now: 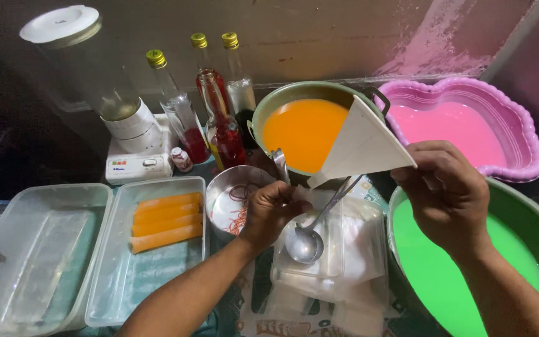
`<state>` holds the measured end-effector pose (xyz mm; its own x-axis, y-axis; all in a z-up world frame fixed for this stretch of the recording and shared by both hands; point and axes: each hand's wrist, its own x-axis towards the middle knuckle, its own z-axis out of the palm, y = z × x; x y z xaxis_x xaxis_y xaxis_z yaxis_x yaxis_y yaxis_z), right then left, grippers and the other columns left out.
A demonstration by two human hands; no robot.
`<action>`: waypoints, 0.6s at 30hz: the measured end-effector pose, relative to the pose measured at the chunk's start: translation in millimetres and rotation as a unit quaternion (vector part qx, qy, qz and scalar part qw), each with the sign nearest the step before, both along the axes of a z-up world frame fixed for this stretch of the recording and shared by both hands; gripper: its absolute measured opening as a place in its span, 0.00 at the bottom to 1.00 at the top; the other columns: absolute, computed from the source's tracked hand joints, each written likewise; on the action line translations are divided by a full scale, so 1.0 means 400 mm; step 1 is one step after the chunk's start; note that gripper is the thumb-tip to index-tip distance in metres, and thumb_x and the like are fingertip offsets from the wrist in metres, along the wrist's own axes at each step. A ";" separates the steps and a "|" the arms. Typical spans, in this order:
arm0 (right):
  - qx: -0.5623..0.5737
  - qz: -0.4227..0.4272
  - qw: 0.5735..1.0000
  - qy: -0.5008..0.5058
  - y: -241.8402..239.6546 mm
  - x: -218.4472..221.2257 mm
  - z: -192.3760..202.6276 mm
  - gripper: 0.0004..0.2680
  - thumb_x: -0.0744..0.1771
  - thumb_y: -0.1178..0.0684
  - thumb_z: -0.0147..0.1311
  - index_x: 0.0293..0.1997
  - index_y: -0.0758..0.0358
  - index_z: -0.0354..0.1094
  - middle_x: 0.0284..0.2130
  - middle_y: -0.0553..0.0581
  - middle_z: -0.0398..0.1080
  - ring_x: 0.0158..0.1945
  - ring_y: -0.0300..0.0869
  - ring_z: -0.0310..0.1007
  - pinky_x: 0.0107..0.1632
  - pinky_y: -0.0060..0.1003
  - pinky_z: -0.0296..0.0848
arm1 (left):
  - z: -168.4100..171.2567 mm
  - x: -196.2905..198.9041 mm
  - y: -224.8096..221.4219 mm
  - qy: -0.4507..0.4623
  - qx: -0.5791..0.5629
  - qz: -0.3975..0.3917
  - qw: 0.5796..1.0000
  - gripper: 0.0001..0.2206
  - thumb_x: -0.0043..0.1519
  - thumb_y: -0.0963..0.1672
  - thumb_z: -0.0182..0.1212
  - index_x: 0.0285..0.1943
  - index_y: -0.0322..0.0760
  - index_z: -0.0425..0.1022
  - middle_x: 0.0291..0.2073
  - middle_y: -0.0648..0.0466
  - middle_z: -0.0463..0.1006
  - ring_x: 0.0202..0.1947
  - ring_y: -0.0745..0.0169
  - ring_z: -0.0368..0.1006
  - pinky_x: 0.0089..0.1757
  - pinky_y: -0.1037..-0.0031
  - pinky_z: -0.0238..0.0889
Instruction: Filling small plastic bags with flavored liquid using a funnel and ladle, then tying them closed to make ice pops.
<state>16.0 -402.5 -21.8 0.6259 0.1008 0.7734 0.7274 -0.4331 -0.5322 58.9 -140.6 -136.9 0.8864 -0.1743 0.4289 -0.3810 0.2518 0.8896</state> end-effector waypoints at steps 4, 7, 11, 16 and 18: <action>-0.025 -0.022 0.999 0.001 0.022 -0.006 0.009 0.04 0.68 0.67 0.59 0.42 0.66 0.71 0.42 0.60 0.71 0.46 0.44 0.72 0.53 0.34 0.71 | -0.046 0.021 -0.007 0.008 0.007 0.027 1.000 0.12 0.51 0.35 0.76 0.31 0.40 0.75 0.28 0.60 0.78 0.32 0.73 0.70 0.35 0.79 0.70; -0.066 -0.039 0.997 -0.009 0.029 -0.007 0.012 0.03 0.68 0.64 0.60 0.42 0.66 0.71 0.41 0.60 0.72 0.43 0.44 0.73 0.51 0.35 0.70 | -0.049 0.021 -0.009 0.055 -0.053 0.001 0.997 0.11 0.51 0.34 0.74 0.32 0.38 0.76 0.30 0.57 0.80 0.35 0.70 0.75 0.39 0.76 0.79; -0.079 -0.036 0.996 -0.011 0.030 -0.012 0.009 0.04 0.67 0.64 0.62 0.42 0.66 0.72 0.40 0.59 0.73 0.41 0.43 0.74 0.47 0.34 0.71 | -0.045 0.019 -0.003 0.055 -0.056 -0.002 0.997 0.09 0.54 0.35 0.72 0.34 0.37 0.77 0.29 0.56 0.81 0.34 0.70 0.76 0.38 0.77 0.77; -0.091 -0.033 0.995 -0.024 0.017 -0.010 -0.004 0.05 0.66 0.64 0.63 0.43 0.65 0.73 0.41 0.60 0.73 0.43 0.45 0.75 0.49 0.35 0.73 | -0.039 0.016 -0.009 0.060 -0.029 0.020 0.998 0.07 0.54 0.36 0.73 0.34 0.38 0.79 0.29 0.59 0.80 0.33 0.72 0.73 0.36 0.79 0.72; -0.111 -0.047 0.992 -0.023 0.016 -0.014 0.001 0.04 0.67 0.61 0.62 0.43 0.64 0.73 0.41 0.60 0.74 0.42 0.44 0.76 0.49 0.35 0.73 | -0.037 0.011 -0.008 0.097 -0.054 -0.019 0.994 0.06 0.55 0.38 0.71 0.33 0.37 0.76 0.28 0.62 0.75 0.33 0.73 0.68 0.37 0.80 0.70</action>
